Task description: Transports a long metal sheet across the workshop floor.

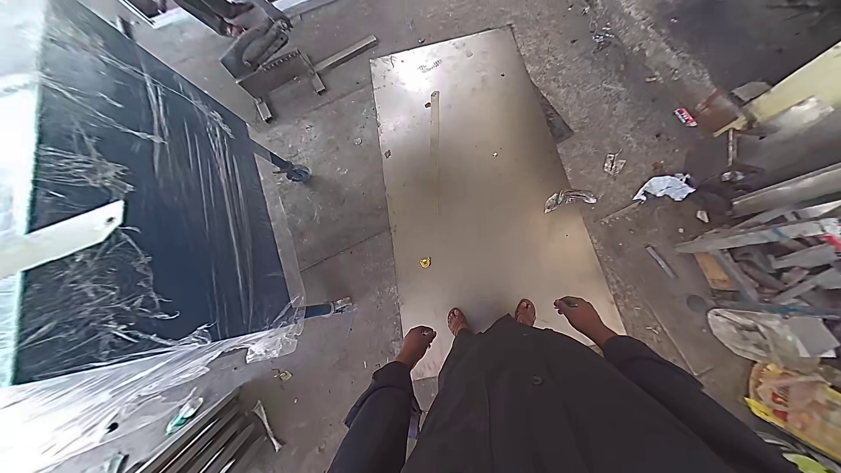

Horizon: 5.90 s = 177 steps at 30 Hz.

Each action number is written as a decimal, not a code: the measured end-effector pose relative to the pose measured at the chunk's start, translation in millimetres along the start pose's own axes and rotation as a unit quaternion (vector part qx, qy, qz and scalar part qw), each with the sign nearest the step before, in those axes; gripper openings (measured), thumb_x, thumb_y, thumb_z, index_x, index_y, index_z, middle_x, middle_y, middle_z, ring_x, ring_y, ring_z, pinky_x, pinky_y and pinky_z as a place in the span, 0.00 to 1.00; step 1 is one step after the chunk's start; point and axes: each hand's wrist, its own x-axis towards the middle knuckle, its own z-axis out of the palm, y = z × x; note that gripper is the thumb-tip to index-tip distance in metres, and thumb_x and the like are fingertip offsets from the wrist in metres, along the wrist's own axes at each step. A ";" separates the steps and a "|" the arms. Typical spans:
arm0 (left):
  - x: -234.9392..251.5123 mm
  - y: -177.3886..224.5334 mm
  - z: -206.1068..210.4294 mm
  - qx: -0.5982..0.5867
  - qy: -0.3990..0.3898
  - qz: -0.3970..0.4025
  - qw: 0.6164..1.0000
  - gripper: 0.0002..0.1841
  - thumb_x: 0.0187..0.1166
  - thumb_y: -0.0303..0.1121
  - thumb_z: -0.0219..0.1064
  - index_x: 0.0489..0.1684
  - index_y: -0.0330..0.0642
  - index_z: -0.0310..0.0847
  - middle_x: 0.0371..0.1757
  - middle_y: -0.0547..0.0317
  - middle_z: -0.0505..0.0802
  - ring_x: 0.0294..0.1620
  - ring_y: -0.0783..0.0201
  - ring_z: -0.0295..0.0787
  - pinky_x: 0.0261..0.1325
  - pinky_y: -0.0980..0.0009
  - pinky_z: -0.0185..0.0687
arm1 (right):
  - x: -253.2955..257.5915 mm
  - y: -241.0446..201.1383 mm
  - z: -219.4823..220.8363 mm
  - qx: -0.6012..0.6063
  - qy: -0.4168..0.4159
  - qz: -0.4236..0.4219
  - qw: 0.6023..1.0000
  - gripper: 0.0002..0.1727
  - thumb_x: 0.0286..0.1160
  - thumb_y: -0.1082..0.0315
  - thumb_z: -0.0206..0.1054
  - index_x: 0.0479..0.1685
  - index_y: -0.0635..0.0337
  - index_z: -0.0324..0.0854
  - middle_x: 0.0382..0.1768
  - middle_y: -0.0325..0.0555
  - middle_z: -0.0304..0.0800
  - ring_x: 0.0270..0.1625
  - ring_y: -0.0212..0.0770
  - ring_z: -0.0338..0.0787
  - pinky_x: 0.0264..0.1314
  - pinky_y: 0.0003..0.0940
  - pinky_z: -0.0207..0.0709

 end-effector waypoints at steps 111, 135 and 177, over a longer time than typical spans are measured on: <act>-11.3 -25.5 128.9 -0.020 0.086 -0.012 0.996 0.22 0.86 0.50 0.62 0.62 0.42 0.89 0.53 0.48 0.96 0.54 0.52 0.95 0.66 0.48 0.86 | 75.1 48.3 -72.6 -0.111 -0.079 -0.077 0.988 0.28 0.92 0.46 0.52 0.54 0.60 0.90 0.50 0.58 0.94 0.59 0.56 0.91 0.67 0.60 0.77; -12.5 -20.7 128.3 -0.017 0.090 -0.015 0.996 0.22 0.85 0.50 0.63 0.61 0.43 0.89 0.53 0.48 0.96 0.55 0.52 0.95 0.66 0.47 0.86 | 80.2 47.3 -76.7 -0.111 -0.078 -0.084 0.987 0.27 0.93 0.47 0.52 0.54 0.59 0.90 0.51 0.58 0.95 0.59 0.56 0.92 0.68 0.60 0.77; 1.3 -24.1 127.1 -0.027 0.088 -0.003 0.996 0.22 0.85 0.50 0.63 0.59 0.42 0.90 0.51 0.48 0.97 0.52 0.52 0.96 0.64 0.47 0.87 | 82.1 40.2 -78.7 -0.121 -0.080 -0.076 0.987 0.28 0.93 0.46 0.51 0.54 0.59 0.91 0.51 0.58 0.95 0.60 0.56 0.92 0.67 0.61 0.77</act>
